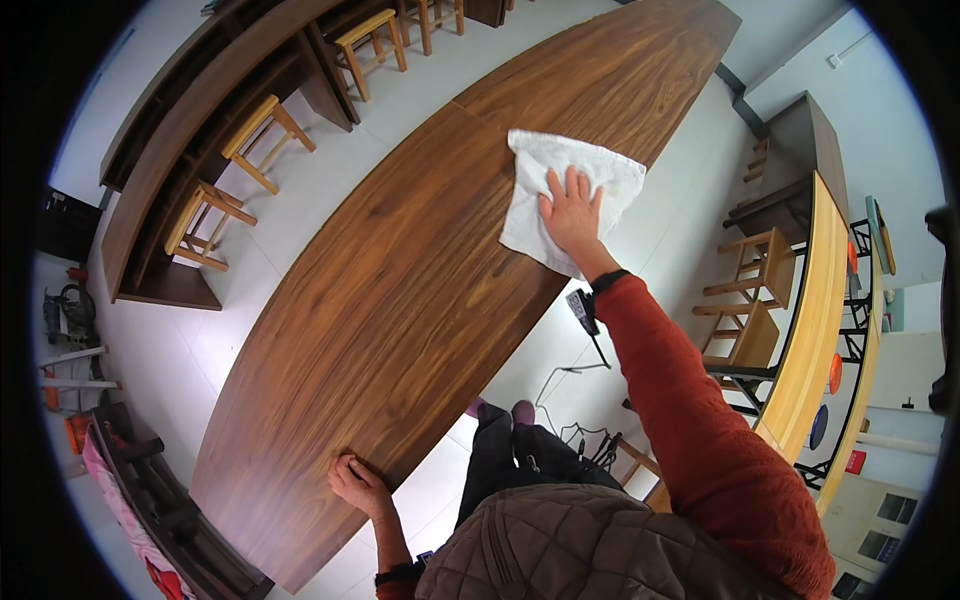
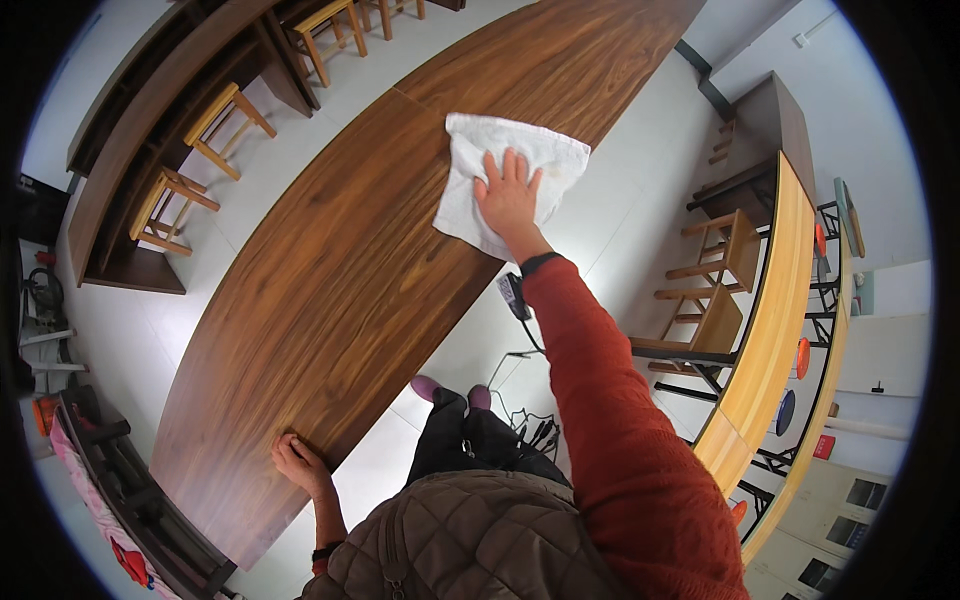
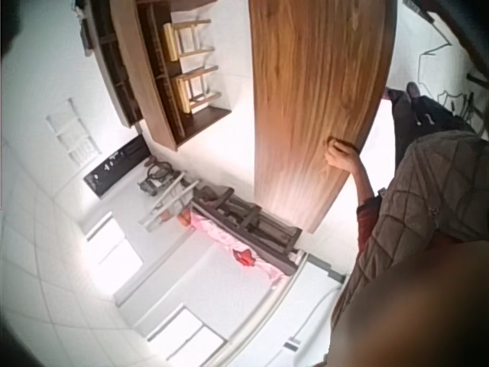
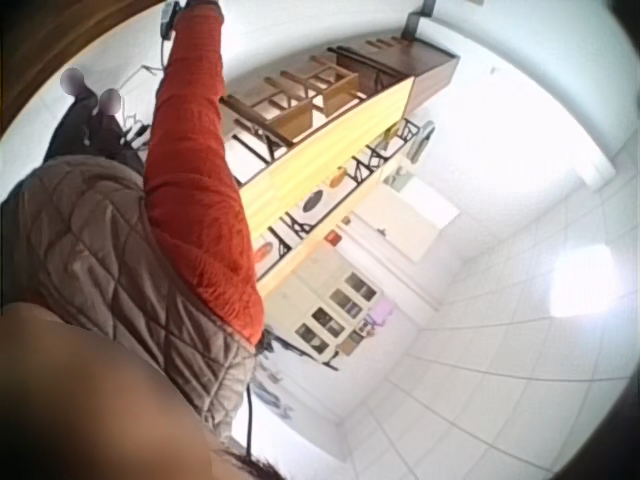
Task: The person wipes a large wooden table with a white cloth, moving systematically across the surface and along the edges. The person uses both hands to stabilize and wipe the table, covering the entire top area.
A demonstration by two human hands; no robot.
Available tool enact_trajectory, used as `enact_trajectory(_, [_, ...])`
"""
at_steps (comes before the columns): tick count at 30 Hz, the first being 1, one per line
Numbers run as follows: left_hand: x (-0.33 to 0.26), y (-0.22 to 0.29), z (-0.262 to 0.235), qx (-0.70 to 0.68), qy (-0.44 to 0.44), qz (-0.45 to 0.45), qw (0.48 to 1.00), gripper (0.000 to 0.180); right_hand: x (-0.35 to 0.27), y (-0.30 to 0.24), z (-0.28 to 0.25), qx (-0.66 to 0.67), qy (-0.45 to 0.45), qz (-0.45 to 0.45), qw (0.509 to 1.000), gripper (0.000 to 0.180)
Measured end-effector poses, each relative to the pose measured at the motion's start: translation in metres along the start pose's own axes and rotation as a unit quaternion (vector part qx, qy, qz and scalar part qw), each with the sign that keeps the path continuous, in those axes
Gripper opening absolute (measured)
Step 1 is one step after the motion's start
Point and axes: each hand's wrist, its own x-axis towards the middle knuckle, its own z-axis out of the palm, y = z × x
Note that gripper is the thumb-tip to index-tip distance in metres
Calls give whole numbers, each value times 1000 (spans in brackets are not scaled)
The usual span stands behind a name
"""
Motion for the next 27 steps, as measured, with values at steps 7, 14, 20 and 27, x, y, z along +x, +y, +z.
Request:
enact_trajectory(7, [12, 2, -8, 6, -48, -1, 999, 13, -66, -35, -20, 136, -84, -167, 973, 53])
enact_trajectory(14, [35, 86, 7, -92, -58, 95, 990, 8, -60, 17, -48, 92, -87, -117, 985, 67])
enact_trajectory(20, [46, 182, 47, -172, -102, 87, 976, 8, 20, 13, -15, 36, -14, -50, 998, 63])
enact_trajectory(27, [60, 240, 106, -182, -74, 63, 978, 14, -19, 3, -14, 145, -99, -215, 961, 55])
